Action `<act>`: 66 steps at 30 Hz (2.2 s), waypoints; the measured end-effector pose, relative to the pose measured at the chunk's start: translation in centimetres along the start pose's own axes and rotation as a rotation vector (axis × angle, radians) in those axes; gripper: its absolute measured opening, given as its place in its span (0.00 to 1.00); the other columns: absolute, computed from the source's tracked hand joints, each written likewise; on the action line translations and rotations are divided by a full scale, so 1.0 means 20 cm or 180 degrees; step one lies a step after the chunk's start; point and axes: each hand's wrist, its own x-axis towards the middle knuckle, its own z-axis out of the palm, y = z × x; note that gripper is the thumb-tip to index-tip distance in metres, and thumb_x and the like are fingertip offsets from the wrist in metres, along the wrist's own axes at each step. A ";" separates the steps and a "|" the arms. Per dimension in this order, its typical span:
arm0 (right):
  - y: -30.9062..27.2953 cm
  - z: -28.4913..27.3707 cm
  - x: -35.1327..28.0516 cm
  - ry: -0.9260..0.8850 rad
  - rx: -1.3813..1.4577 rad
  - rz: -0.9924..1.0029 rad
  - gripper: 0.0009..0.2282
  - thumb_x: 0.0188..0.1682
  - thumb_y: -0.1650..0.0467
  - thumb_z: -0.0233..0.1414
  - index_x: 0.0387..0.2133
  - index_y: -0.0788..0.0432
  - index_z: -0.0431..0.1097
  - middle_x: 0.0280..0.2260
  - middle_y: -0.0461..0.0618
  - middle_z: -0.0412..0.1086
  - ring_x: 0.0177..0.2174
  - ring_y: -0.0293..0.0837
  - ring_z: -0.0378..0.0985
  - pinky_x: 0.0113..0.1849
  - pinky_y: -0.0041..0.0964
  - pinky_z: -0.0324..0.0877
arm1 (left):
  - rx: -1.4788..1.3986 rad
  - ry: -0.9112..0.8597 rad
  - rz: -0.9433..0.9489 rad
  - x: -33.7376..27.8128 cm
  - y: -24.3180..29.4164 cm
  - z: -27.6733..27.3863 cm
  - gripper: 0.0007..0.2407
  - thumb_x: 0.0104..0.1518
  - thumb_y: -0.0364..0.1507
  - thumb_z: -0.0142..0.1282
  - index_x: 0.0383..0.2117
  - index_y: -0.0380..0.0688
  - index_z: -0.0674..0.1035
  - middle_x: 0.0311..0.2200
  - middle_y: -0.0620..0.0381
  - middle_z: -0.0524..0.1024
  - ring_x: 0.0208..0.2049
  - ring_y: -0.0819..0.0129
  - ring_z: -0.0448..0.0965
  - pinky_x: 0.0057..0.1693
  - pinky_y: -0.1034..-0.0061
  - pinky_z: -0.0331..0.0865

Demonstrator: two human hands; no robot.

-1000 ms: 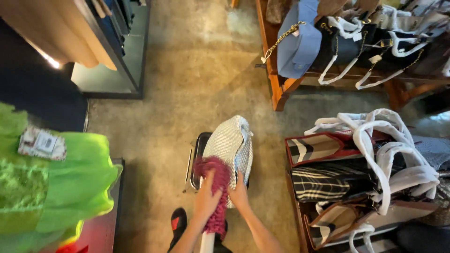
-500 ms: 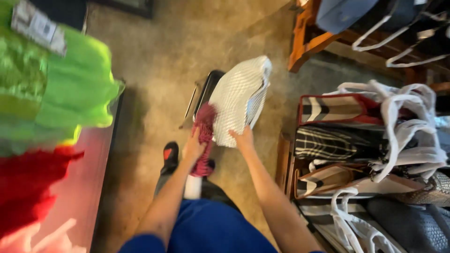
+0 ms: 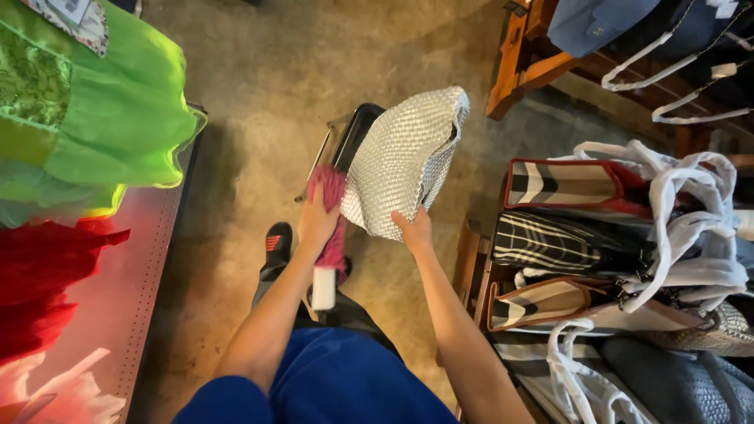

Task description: The person uses a pink duster to clean the exterior of several handbags placed on a small stool. They wipe a patterned bag, a silver woven bag, a light blue woven bag, and a dark brown bag, moving each item aside after cleaning.

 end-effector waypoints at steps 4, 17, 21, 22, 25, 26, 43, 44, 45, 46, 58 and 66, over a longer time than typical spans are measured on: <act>-0.08 0.03 -0.05 -0.0037 0.0422 0.0421 0.20 0.46 0.72 0.61 0.51 0.66 0.68 0.44 0.54 0.78 0.41 0.43 0.79 0.45 0.38 0.73 | -0.0374 0.0479 0.1052 -0.07 0.24 0.01 0.32 0.55 0.37 0.58 0.69 0.55 0.61 0.50 0.38 0.75 0.50 0.43 0.77 0.55 0.56 0.72; -0.15 0.05 -0.08 -0.0004 0.0748 0.0680 0.18 0.48 0.72 0.60 0.50 0.67 0.66 0.44 0.55 0.76 0.41 0.43 0.77 0.43 0.40 0.72 | -0.1907 0.0108 0.1307 0.51 0.20 0.06 0.32 0.57 0.37 0.67 0.65 0.37 0.65 0.51 0.42 0.77 0.50 0.50 0.80 0.56 0.61 0.72; -0.20 0.08 -0.10 0.0534 0.0560 -0.0650 0.26 0.48 0.72 0.59 0.56 0.67 0.54 0.51 0.55 0.66 0.49 0.42 0.70 0.50 0.38 0.66 | -0.3896 -0.0911 0.0582 0.45 0.28 0.05 0.26 0.53 0.31 0.66 0.58 0.37 0.73 0.46 0.51 0.80 0.42 0.62 0.82 0.50 0.67 0.76; -0.32 0.07 -0.13 0.0535 0.0572 -0.0658 0.26 0.48 0.72 0.59 0.56 0.67 0.54 0.51 0.55 0.66 0.49 0.42 0.70 0.50 0.38 0.66 | -0.3888 -0.0905 0.0593 0.44 0.31 0.04 0.26 0.53 0.31 0.66 0.58 0.37 0.73 0.46 0.51 0.80 0.42 0.62 0.82 0.50 0.67 0.76; -0.57 0.03 -0.23 0.1067 -0.0037 0.0240 0.21 0.53 0.68 0.57 0.56 0.64 0.61 0.48 0.58 0.66 0.43 0.49 0.69 0.45 0.41 0.68 | -0.4179 -0.0739 0.0632 0.42 0.38 0.02 0.24 0.52 0.29 0.67 0.56 0.40 0.72 0.46 0.53 0.79 0.43 0.64 0.81 0.51 0.68 0.77; -0.61 0.02 -0.24 0.0517 0.0342 0.0453 0.23 0.52 0.67 0.56 0.58 0.63 0.58 0.48 0.61 0.67 0.45 0.51 0.70 0.46 0.43 0.68 | -0.4340 -0.0656 0.0641 0.41 0.41 0.01 0.24 0.52 0.28 0.66 0.56 0.40 0.73 0.46 0.53 0.79 0.43 0.64 0.81 0.51 0.68 0.76; -0.66 0.12 0.21 -0.0325 0.3268 0.1197 0.20 0.52 0.69 0.53 0.57 0.61 0.64 0.50 0.57 0.72 0.46 0.55 0.77 0.50 0.57 0.71 | -0.2395 0.0535 0.1922 0.15 0.48 0.11 0.31 0.62 0.36 0.64 0.66 0.31 0.62 0.56 0.39 0.72 0.56 0.52 0.73 0.61 0.64 0.67; -0.63 0.14 0.28 -0.0353 0.3929 0.1386 0.19 0.52 0.67 0.51 0.55 0.64 0.65 0.49 0.60 0.72 0.46 0.57 0.77 0.50 0.57 0.71 | -0.1751 0.0876 0.1961 0.07 0.44 0.08 0.34 0.64 0.37 0.64 0.68 0.29 0.58 0.58 0.32 0.69 0.58 0.43 0.71 0.62 0.61 0.65; -0.61 0.16 0.34 -0.0389 0.4589 0.1577 0.20 0.53 0.65 0.50 0.53 0.66 0.66 0.48 0.62 0.73 0.45 0.59 0.77 0.50 0.58 0.70 | -0.1104 0.1209 0.1981 -0.01 0.41 0.06 0.37 0.66 0.38 0.64 0.70 0.27 0.54 0.60 0.25 0.65 0.61 0.34 0.68 0.63 0.57 0.62; -0.59 0.18 0.36 -0.0401 0.4599 0.1578 0.20 0.53 0.65 0.50 0.53 0.66 0.66 0.48 0.62 0.73 0.45 0.59 0.77 0.50 0.58 0.70 | -0.1092 0.1218 0.1983 -0.11 0.45 -0.01 0.37 0.66 0.38 0.64 0.70 0.27 0.54 0.60 0.25 0.65 0.61 0.34 0.68 0.63 0.57 0.62; -0.63 0.44 0.27 -0.0518 0.3614 0.0842 0.15 0.55 0.73 0.53 0.55 0.61 0.65 0.50 0.55 0.72 0.48 0.51 0.76 0.53 0.52 0.70 | -0.1967 0.0231 0.0671 -0.24 0.31 -0.14 0.13 0.57 0.34 0.58 0.37 0.33 0.78 0.27 0.55 0.79 0.27 0.74 0.78 0.34 0.76 0.70; -0.78 0.36 0.32 -0.1168 0.4110 0.1673 0.19 0.48 0.62 0.57 0.46 0.63 0.70 0.41 0.57 0.76 0.40 0.55 0.80 0.44 0.55 0.76 | -0.1810 -0.0436 0.0844 -0.35 0.28 -0.24 0.15 0.60 0.39 0.57 0.36 0.35 0.80 0.23 0.60 0.77 0.23 0.78 0.74 0.32 0.77 0.67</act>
